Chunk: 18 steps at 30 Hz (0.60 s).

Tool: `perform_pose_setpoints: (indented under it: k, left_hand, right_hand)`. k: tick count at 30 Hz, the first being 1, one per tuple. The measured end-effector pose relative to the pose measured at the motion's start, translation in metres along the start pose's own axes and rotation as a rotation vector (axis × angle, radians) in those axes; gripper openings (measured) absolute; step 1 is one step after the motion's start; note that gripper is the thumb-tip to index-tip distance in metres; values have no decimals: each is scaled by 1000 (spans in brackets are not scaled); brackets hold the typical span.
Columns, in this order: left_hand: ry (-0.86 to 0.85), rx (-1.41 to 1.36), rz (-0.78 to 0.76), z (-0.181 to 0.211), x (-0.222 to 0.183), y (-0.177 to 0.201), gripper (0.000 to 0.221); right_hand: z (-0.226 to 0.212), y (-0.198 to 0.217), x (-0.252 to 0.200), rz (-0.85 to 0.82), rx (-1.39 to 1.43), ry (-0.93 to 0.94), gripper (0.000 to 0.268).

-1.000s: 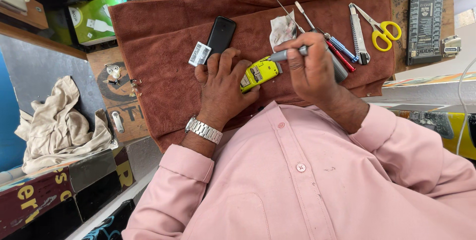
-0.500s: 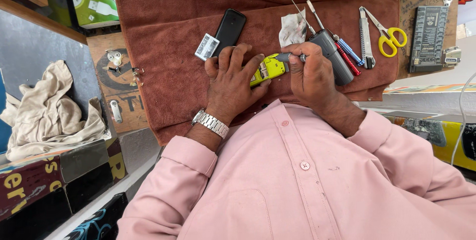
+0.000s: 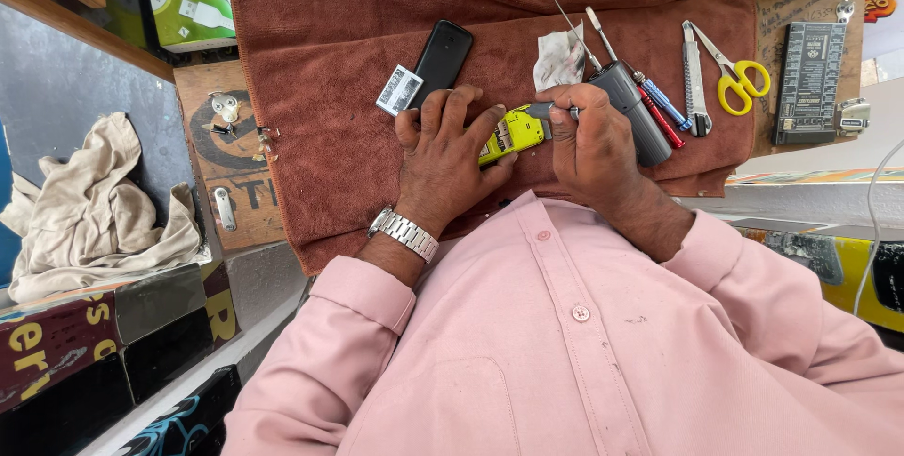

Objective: The person disassembles a black smartphone and a yellow feature phone on a workbench. They use a screwdriver to remove screws, pry open the back covers, and separate internal components. The person then wipes the keypad of the yellow phone with a tissue.

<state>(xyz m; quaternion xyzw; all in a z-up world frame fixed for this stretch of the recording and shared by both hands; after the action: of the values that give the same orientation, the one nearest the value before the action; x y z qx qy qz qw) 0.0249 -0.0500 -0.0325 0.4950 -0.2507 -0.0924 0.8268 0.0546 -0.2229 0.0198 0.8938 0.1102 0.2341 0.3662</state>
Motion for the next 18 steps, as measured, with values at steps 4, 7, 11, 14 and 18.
perform_pose_setpoints:
  k: [4, 7, 11, 14, 18]
  left_hand:
    - [-15, 27, 17, 0, -1, 1, 58]
    - [-8, 16, 9, -1, 0, 1, 59]
    - [-10, 23, 4, 0, 0, 1, 59]
    - [-13, 21, 20, 1, 1, 3, 59]
    - [-20, 19, 78, 5, -4, 10, 58]
  right_hand:
    - [-1, -1, 1, 0, -6, 42, 10]
    - [-3, -1, 4, -10, -18, 48, 11]
    - [-12, 2, 8, -53, 2, 106, 11]
    - [-15, 6, 12, -105, 20, 95, 10]
    - [-10, 3, 19, -100, -129, 11, 19]
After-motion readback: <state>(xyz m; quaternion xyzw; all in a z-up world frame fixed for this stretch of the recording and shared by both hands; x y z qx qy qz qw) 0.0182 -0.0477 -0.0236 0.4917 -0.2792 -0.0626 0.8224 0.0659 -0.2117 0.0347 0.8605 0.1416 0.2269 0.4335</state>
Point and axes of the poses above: each hand's wrist, its own x-axis towards the middle knuckle, its own y-axis out of the back of the hand, z = x × y, the point moved 5 cm from there along x, towards the middle knuckle, and after that the axes turned 14 degrees about -y, right-handed, at the moved point
